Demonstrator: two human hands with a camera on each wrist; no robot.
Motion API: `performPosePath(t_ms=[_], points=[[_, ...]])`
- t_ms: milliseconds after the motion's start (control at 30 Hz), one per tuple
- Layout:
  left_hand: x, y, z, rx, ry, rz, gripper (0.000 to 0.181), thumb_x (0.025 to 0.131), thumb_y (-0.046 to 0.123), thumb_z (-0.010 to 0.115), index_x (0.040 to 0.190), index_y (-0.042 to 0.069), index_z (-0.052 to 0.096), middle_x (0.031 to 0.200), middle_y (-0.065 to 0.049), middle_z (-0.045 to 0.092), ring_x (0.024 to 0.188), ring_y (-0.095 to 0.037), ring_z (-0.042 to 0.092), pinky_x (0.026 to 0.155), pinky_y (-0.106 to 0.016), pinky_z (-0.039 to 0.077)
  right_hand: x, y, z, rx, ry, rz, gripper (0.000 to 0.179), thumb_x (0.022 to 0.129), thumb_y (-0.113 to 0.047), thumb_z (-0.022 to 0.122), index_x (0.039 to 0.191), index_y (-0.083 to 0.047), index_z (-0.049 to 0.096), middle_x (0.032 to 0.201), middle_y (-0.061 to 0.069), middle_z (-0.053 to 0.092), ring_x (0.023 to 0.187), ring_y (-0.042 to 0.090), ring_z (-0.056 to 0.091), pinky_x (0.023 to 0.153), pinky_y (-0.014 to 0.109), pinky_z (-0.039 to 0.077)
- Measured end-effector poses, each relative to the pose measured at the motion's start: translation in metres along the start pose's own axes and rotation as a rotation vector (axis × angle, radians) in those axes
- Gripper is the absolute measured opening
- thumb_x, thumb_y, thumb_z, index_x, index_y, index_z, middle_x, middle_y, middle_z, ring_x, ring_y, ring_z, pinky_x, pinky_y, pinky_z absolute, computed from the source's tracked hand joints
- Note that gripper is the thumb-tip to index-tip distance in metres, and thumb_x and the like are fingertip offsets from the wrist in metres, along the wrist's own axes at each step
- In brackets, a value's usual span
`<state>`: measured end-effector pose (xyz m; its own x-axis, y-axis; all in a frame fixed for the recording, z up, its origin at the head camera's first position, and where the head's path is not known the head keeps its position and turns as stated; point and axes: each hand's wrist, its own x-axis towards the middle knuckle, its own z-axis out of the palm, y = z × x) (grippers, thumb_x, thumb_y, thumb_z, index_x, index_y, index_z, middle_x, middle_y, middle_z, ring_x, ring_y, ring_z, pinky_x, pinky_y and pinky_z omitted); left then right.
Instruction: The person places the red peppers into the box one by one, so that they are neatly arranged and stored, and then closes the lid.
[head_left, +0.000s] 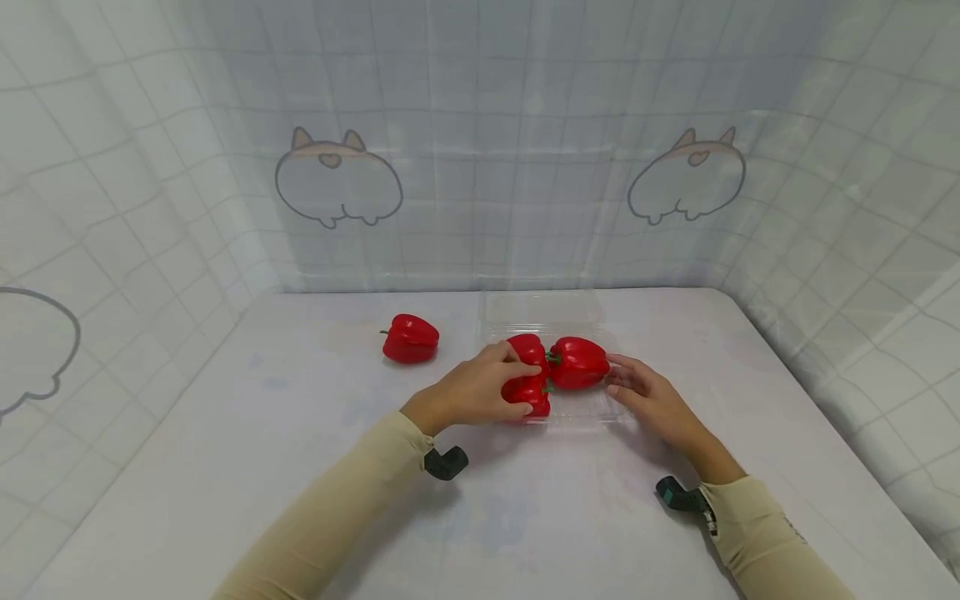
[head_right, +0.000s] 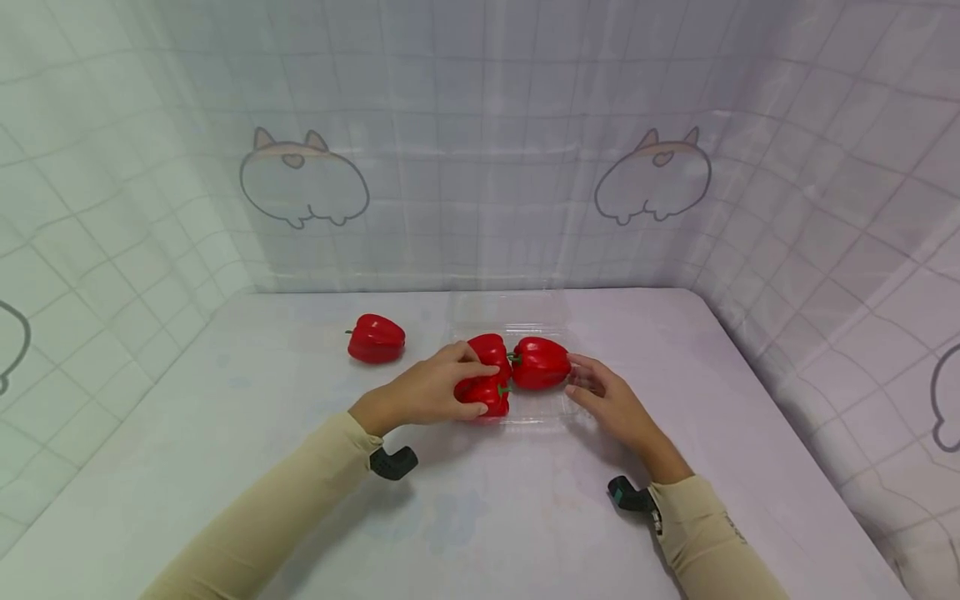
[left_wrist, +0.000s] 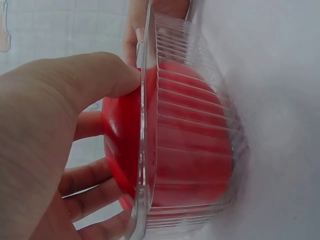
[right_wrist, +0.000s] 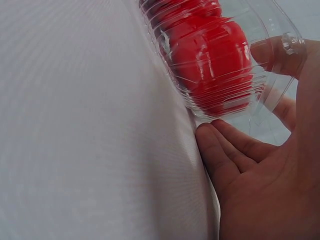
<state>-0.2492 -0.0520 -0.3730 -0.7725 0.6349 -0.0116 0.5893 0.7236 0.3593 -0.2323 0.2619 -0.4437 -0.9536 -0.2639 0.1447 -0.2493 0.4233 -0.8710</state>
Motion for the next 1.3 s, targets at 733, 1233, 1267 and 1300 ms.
performPosePath(t_ms=[733, 1233, 1267, 1300], points=[[-0.012, -0.017, 0.003, -0.012, 0.107, 0.064, 0.052, 0.091, 0.045, 0.070, 0.138, 0.026, 0.061, 0.130, 0.004, 0.055, 0.117, -0.012, 0.052, 0.085, -0.030, 0.055, -0.003, 0.003, 0.003, 0.013, -0.002, -0.021, 0.056, 0.100, -0.020, 0.062, 0.152, -0.012, 0.041, 0.142, 0.019, 0.054, 0.131, 0.036, 0.052, 0.102, 0.045, 0.048], [-0.024, -0.053, -0.013, -0.227, 0.324, 0.010, 0.039, 0.096, 0.026, 0.068, 0.133, 0.016, 0.065, 0.121, -0.003, 0.065, 0.113, -0.028, 0.061, 0.090, -0.046, 0.056, -0.003, 0.006, 0.003, 0.013, 0.001, -0.032, 0.056, 0.100, -0.021, 0.062, 0.152, -0.012, 0.041, 0.141, 0.018, 0.055, 0.131, 0.035, 0.052, 0.102, 0.044, 0.048], [-0.025, -0.055, -0.015, -0.208, 0.341, 0.009, 0.038, 0.096, 0.026, 0.068, 0.132, 0.016, 0.066, 0.120, -0.001, 0.065, 0.112, -0.027, 0.061, 0.089, -0.045, 0.056, -0.003, 0.006, 0.002, 0.011, 0.004, -0.033, 0.056, 0.100, -0.020, 0.062, 0.152, -0.012, 0.041, 0.141, 0.018, 0.055, 0.130, 0.035, 0.052, 0.102, 0.045, 0.048], [-0.026, -0.058, -0.016, -0.197, 0.366, 0.012, 0.037, 0.096, 0.025, 0.068, 0.131, 0.016, 0.066, 0.119, -0.001, 0.066, 0.110, -0.026, 0.062, 0.088, -0.044, 0.056, -0.002, 0.006, 0.002, 0.009, 0.005, -0.035, 0.056, 0.100, -0.020, 0.062, 0.152, -0.012, 0.041, 0.141, 0.018, 0.055, 0.130, 0.035, 0.052, 0.102, 0.045, 0.048]])
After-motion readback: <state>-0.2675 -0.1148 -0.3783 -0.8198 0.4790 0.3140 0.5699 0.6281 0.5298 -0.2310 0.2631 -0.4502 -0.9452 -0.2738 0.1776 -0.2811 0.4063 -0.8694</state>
